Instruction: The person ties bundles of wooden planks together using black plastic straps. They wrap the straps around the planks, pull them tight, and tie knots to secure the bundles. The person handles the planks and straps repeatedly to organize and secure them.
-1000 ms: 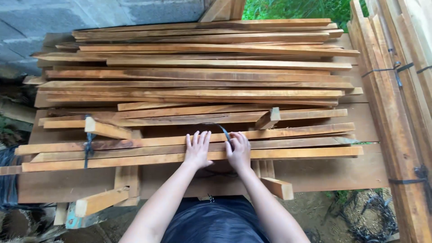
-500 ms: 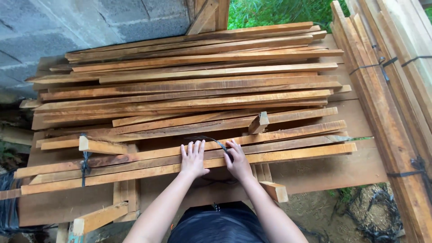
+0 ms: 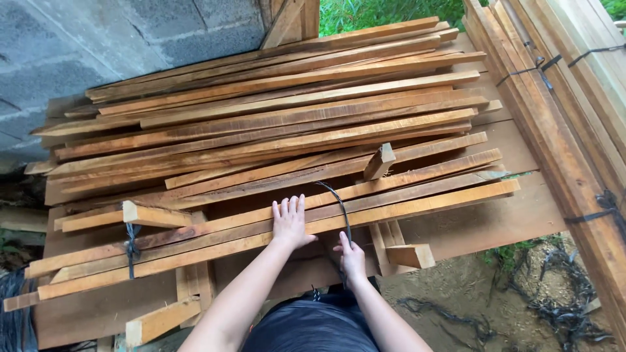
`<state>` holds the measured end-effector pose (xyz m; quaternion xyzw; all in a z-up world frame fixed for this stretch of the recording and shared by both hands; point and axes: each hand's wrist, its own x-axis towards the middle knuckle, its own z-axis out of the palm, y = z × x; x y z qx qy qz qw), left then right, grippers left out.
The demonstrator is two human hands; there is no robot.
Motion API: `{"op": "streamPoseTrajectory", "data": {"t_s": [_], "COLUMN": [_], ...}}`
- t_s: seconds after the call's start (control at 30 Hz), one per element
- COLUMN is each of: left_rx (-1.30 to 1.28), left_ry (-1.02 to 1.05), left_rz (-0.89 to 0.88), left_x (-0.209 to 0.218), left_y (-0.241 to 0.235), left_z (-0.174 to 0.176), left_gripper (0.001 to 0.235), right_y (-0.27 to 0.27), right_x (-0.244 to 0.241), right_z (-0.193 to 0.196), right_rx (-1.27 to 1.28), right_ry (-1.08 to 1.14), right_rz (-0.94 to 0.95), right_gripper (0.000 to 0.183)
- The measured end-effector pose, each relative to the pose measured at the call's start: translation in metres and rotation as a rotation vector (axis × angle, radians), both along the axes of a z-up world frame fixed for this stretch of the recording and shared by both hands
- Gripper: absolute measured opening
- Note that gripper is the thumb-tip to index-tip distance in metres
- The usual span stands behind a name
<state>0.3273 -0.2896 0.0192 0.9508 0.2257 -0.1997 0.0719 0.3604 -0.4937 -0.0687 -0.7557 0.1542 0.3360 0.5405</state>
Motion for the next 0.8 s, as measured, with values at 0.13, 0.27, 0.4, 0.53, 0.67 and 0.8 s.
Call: {"op": "streamPoseTrajectory", "data": {"t_s": [0.13,0.27,0.4,0.53,0.67,0.8], "left_rx": [-0.092,-0.122,-0.051,-0.018,0.007,-0.041], "left_ry": [-0.056,-0.013,0.012,-0.063,-0.244,-0.268], "left_rz": [-0.067,-0.102,-0.155,-0.182,-0.230,-0.231], "left_x": [0.022,0.039,0.043,0.037,0.036,0.034], "left_y": [0.001,-0.006,-0.005,0.001,0.005,0.006], "left_z": [0.007,-0.009,-0.022,-0.038,-0.041,-0.036], "left_gripper": [0.136,0.138,0.141,0.137,0.133,0.128], "right_y": [0.009,0.022,0.051,0.064,0.064,0.071], "right_x": [0.025,0.050,0.051,0.060,0.065,0.061], "right_z": [-0.025,-0.027,0.033,0.081,0.062,0.081], "right_rx": [-0.053,-0.135,0.039,0.127,0.065,0.136], "right_ry": [0.031,0.129,0.214,0.265,0.289,0.317], "right_rz": [-0.027,0.046,-0.177,-0.230,-0.202,-0.310], "right_gripper": [0.063,0.100,0.089,0.096,0.097,0.087]}}
